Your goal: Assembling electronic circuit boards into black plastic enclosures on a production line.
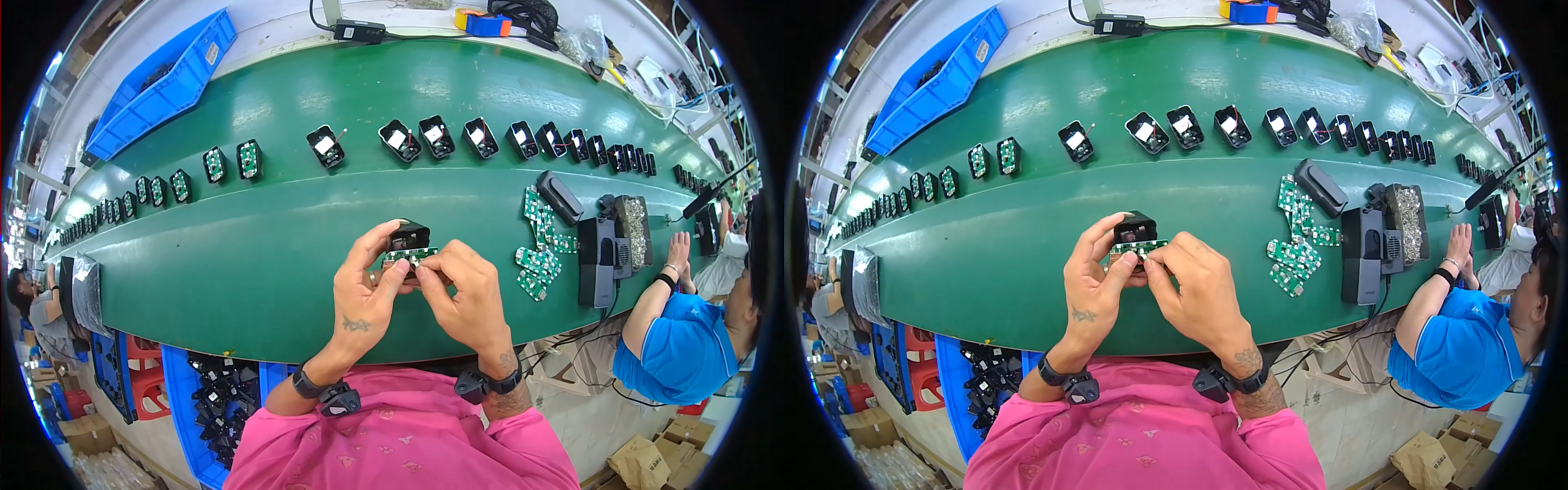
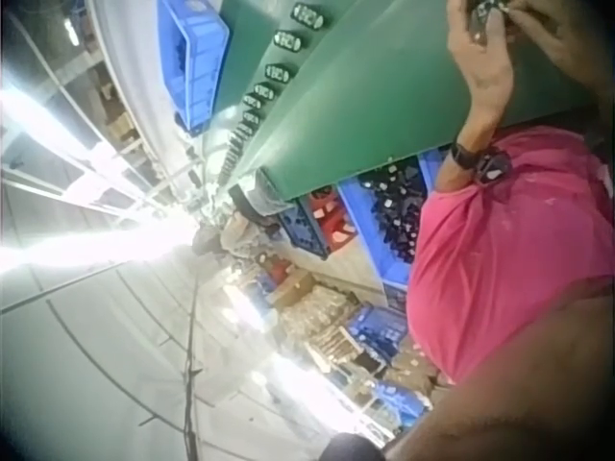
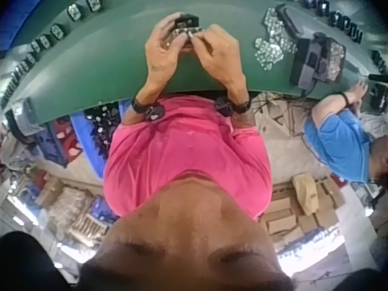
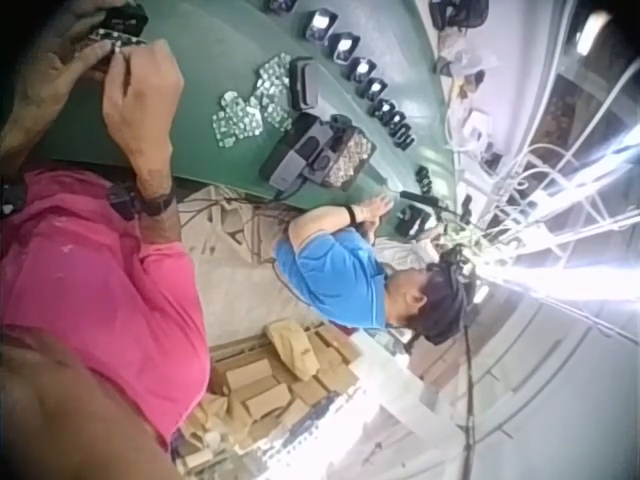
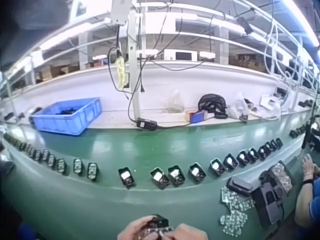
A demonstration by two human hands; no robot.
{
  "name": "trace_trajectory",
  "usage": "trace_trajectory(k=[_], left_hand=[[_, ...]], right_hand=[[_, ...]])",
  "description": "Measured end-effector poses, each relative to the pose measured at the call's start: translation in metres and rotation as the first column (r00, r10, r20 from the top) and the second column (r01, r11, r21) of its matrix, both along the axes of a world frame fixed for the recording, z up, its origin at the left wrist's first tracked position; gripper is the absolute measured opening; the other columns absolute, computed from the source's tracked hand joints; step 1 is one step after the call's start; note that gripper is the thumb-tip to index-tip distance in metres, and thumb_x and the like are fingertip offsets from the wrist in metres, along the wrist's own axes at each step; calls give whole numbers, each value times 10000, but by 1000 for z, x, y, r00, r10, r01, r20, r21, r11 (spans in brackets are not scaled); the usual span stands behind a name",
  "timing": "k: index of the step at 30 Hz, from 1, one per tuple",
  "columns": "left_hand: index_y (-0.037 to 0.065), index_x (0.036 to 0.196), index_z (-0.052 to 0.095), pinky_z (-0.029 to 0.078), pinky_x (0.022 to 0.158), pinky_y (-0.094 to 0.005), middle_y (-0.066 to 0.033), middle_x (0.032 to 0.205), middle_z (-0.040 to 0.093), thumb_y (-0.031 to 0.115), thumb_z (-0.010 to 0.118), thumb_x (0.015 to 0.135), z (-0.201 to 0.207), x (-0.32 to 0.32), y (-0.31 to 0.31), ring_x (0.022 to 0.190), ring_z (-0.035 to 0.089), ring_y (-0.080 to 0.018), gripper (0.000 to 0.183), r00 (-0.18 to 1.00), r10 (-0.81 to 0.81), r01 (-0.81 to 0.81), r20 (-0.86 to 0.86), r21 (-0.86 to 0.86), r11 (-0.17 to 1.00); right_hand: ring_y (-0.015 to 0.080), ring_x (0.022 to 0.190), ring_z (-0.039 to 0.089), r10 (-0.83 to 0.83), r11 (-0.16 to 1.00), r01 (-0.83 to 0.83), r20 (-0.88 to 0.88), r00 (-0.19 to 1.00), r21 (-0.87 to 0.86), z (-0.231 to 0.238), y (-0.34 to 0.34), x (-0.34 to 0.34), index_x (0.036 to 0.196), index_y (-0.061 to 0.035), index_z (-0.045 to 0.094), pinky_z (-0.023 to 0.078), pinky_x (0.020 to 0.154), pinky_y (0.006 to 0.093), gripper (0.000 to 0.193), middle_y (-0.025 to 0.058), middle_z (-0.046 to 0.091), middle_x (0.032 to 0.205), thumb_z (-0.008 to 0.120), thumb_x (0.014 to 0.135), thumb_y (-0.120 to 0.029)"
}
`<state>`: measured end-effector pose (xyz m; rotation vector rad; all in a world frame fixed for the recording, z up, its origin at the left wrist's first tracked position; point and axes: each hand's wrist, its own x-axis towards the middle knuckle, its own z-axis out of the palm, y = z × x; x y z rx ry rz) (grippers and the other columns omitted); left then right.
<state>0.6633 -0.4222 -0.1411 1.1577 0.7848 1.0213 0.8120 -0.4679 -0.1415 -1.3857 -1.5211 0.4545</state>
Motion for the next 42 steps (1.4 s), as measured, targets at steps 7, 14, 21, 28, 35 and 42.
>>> trace_trajectory(k=[7, 14, 21, 28, 35, 42], left_hand=[[23, 1339, 560, 614, 763, -274, -132, 1189, 657, -42, 599, 940, 3, -1, 2, 917, 709, -162, 407, 982, 8, 31, -191, 202, 979], [34, 1334, 571, 611, 741, -282, -149, 1208, 653, -87, 609, 914, 0, -2, 6, 921, 705, -163, 440, 966, -4, 88, -257, 318, 944], [35, 1324, 579, 603, 717, -271, -144, 1219, 650, -90, 615, 907, 2, 0, 4, 912, 700, -155, 437, 951, 15, 79, -309, 290, 954], [47, 1312, 595, 596, 680, -268, -163, 1202, 654, -98, 624, 885, 0, 1, 4, 896, 696, -159, 451, 947, 51, 71, -316, 363, 929], [73, 1295, 614, 602, 656, -300, -194, 1218, 645, -92, 656, 835, -11, 4, 0, 866, 711, -264, 491, 895, 264, 10, -360, 608, 794], [41, 1287, 615, 606, 700, -258, -186, 1225, 650, -102, 655, 848, 0, -3, -1, 935, 716, -211, 463, 862, 242, 88, -445, 603, 793]], right_hand=[[301, 694, 597, 71, 997, -69, 35, 997, -34, 6, 1, 12, 836, -11, 630, 466, 613, 404, 56, 104, 562, 760, 683, 817, -9], [202, 617, 581, 102, 994, -101, 10, 995, -42, 3, 3, 18, 836, 19, 643, 453, 540, 314, 37, 91, 572, 748, 679, 835, 12], [204, 617, 576, 121, 992, -121, 16, 992, -31, 2, 4, 19, 828, 18, 637, 446, 544, 322, 41, 88, 573, 747, 676, 833, 9], [231, 627, 574, 113, 993, -111, 41, 993, -41, 3, 5, 19, 814, 6, 629, 445, 553, 343, 52, 95, 560, 736, 679, 821, -6], [313, 660, 572, -3, 998, -10, 239, 971, 54, 3, 3, 8, 819, -15, 605, 447, 581, 418, 82, 111, 532, 736, 680, 790, 0], [319, 660, 567, 20, 997, -42, 305, 952, 67, 7, 3, 3, 818, -9, 595, 442, 579, 422, 81, 114, 529, 746, 673, 797, 4]])
